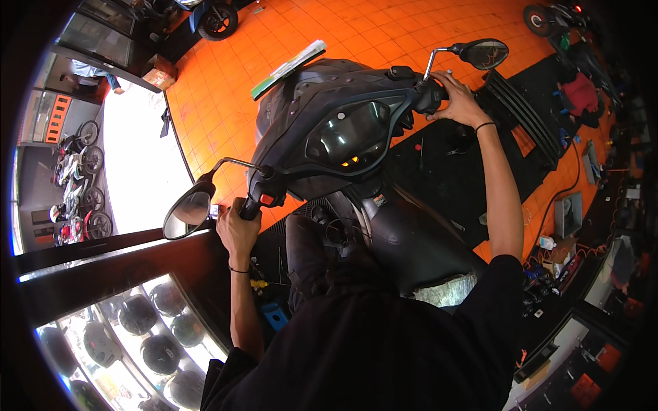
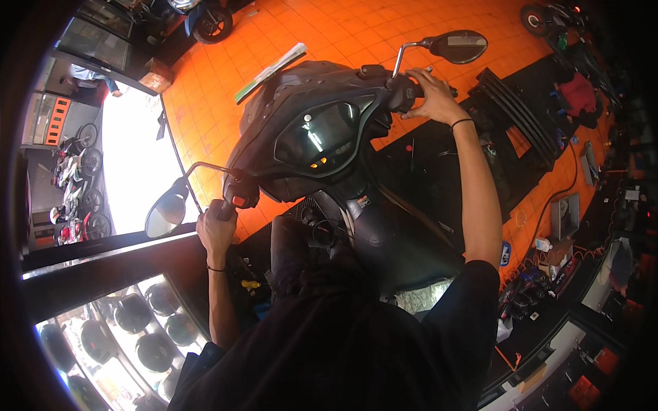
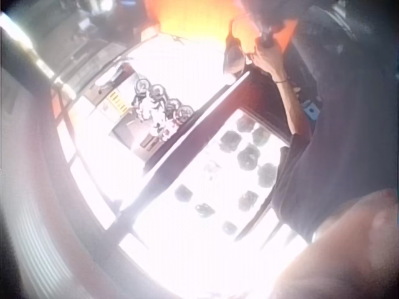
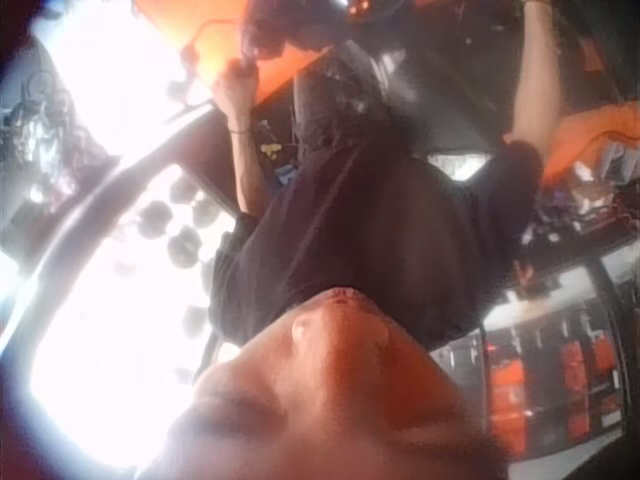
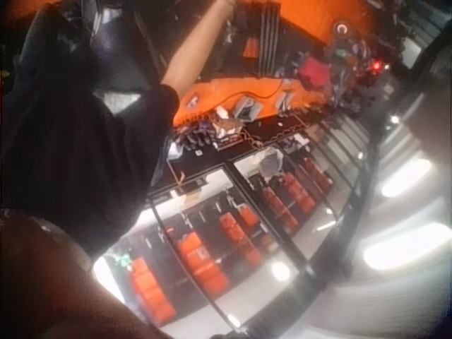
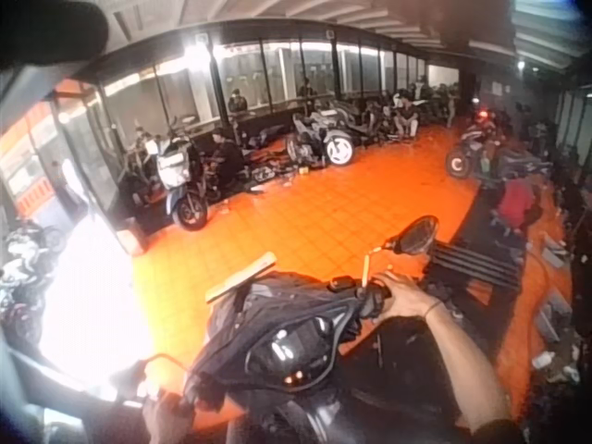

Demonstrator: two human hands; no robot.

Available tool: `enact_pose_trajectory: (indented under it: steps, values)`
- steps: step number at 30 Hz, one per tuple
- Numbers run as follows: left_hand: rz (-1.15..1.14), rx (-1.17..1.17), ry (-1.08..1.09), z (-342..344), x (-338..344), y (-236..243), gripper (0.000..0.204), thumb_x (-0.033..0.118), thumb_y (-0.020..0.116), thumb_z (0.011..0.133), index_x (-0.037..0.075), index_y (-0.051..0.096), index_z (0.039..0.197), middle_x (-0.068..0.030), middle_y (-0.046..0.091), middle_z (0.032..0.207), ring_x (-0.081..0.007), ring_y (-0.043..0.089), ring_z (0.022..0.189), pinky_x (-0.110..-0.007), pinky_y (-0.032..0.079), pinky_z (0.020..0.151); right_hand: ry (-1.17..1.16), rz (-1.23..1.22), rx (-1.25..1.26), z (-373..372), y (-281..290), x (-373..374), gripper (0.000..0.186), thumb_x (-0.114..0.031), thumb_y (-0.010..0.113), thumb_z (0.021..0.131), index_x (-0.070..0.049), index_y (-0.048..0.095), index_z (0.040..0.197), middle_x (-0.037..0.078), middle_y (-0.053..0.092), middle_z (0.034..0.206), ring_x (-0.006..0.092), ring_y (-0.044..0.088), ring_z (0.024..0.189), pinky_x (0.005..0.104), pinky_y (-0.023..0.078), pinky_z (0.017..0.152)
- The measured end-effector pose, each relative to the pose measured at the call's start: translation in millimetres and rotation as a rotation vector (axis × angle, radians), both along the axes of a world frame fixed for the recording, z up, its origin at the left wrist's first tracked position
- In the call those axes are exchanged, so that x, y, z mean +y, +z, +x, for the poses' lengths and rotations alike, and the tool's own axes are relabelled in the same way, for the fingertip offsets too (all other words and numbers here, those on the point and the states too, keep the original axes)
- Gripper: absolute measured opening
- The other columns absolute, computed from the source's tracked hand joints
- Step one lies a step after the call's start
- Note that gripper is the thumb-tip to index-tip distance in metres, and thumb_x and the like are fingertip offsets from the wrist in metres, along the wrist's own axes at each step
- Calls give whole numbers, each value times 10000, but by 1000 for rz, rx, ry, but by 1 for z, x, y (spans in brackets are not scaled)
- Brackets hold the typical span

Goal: The person operates a handheld diagnostic tool connected to a motorcycle, pressing buttons on the device and turning the ignition key.

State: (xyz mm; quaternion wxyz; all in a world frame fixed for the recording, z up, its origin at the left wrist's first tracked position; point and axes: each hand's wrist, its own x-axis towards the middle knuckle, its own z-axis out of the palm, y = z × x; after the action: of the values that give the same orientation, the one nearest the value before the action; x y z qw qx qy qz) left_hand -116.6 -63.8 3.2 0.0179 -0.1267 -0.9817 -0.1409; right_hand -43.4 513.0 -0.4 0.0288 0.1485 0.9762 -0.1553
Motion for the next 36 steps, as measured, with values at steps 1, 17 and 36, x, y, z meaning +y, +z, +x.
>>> enact_pose_trajectory:
  steps: [1,17,36]
  values:
    - [1,-6,-7,0,0,0,316,266,771,745,77,706,990,-150,735,844,-372,690,837,-464,509,908,9,-8,3,-1,2,-1,1265,-569,943,531,-188,334,1572,73,352,1627,326,314,1514,551,248,1254]
    - [5,-23,-76,-7,-6,-5,747,255,815,738,73,563,1417,-212,654,1313,-382,638,1187,-473,478,1047,53,71,111,2,-8,2,1152,-336,934,643,-275,297,1600,74,355,1620,318,419,1441,559,332,1190]
    - [19,-66,-45,-4,-3,2,740,225,796,766,62,540,1441,-216,636,1349,-388,617,1230,-462,500,1026,22,16,229,-2,-21,4,856,-160,812,803,-219,392,1548,54,436,1566,307,479,1380,526,359,1127]
